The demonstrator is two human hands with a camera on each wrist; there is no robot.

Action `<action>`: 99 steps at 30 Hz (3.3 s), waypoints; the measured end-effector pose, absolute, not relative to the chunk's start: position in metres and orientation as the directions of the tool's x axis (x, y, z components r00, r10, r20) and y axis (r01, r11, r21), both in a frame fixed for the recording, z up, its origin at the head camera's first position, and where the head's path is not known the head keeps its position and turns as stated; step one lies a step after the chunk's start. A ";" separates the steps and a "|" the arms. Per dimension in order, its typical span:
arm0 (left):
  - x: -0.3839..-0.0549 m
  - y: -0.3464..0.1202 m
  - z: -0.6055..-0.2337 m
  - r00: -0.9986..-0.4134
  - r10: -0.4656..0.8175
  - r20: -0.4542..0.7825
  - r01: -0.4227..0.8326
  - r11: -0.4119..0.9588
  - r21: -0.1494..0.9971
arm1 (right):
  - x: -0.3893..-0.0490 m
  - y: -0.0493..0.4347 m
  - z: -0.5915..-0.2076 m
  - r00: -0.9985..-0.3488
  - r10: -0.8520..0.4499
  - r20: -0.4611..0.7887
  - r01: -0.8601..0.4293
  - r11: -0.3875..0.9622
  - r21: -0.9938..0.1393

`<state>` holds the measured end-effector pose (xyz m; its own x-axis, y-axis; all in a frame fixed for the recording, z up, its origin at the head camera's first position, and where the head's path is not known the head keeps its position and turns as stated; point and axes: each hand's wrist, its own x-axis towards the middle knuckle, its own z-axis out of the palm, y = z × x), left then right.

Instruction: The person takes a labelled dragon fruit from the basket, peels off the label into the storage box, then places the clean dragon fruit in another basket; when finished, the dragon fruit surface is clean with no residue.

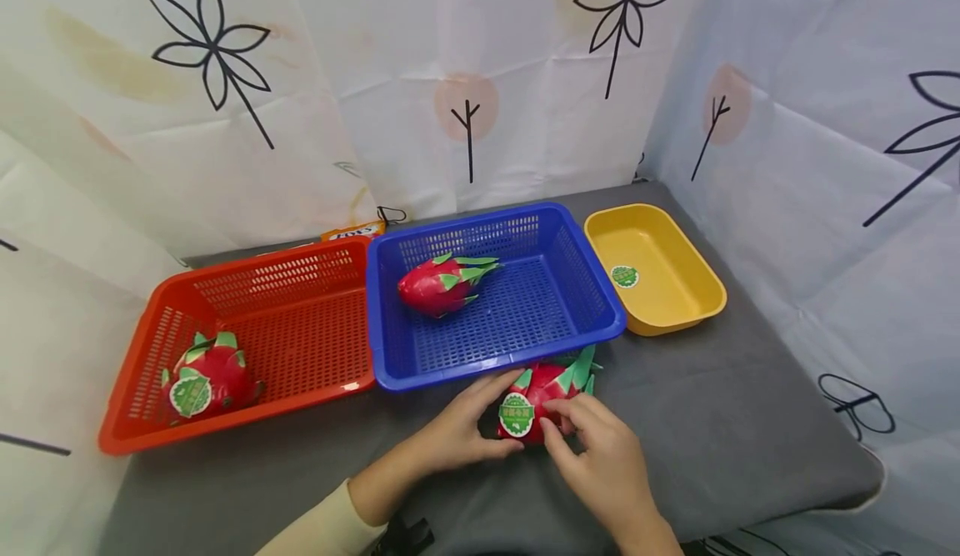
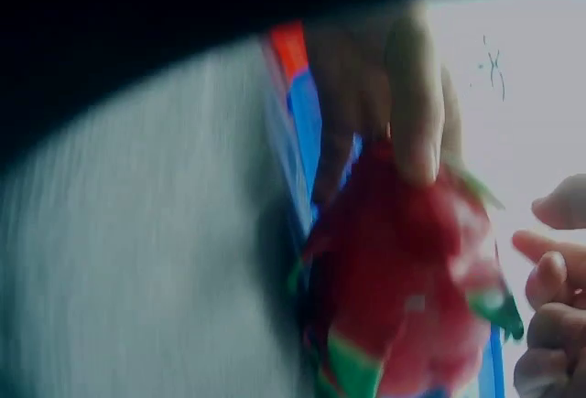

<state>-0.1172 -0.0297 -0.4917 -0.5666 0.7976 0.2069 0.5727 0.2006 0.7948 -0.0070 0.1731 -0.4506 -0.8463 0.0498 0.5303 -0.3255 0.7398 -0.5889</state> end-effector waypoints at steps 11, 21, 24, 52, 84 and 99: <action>-0.118 -0.029 -0.496 -0.559 0.796 0.232 0.592 0.187 0.784 | -0.015 0.148 -0.443 -0.872 0.089 0.481 -0.198 0.835 -0.513; -0.118 -0.029 -0.495 -0.565 0.796 0.215 0.582 0.200 0.788 | -0.014 0.143 -0.439 -0.903 0.215 0.372 -0.095 0.746 -0.660; -0.117 -0.029 -0.494 -0.564 0.795 0.223 0.589 0.198 0.783 | -0.012 0.142 -0.438 -0.912 0.243 0.330 -0.066 0.706 -0.705; -0.119 -0.029 -0.501 -0.555 0.784 0.278 0.604 0.149 0.783 | -0.015 0.167 -0.393 -0.930 0.282 0.234 -0.142 0.312 -0.939; -0.120 -0.030 -0.503 -0.551 0.785 0.282 0.626 0.166 0.762 | -0.094 0.310 -0.354 -0.712 0.696 -0.091 0.061 -0.068 -0.996; -0.122 -0.030 -0.505 -0.550 0.786 0.284 0.617 0.153 0.772 | -0.151 0.378 -0.407 -0.893 0.377 -0.246 0.431 0.553 -0.713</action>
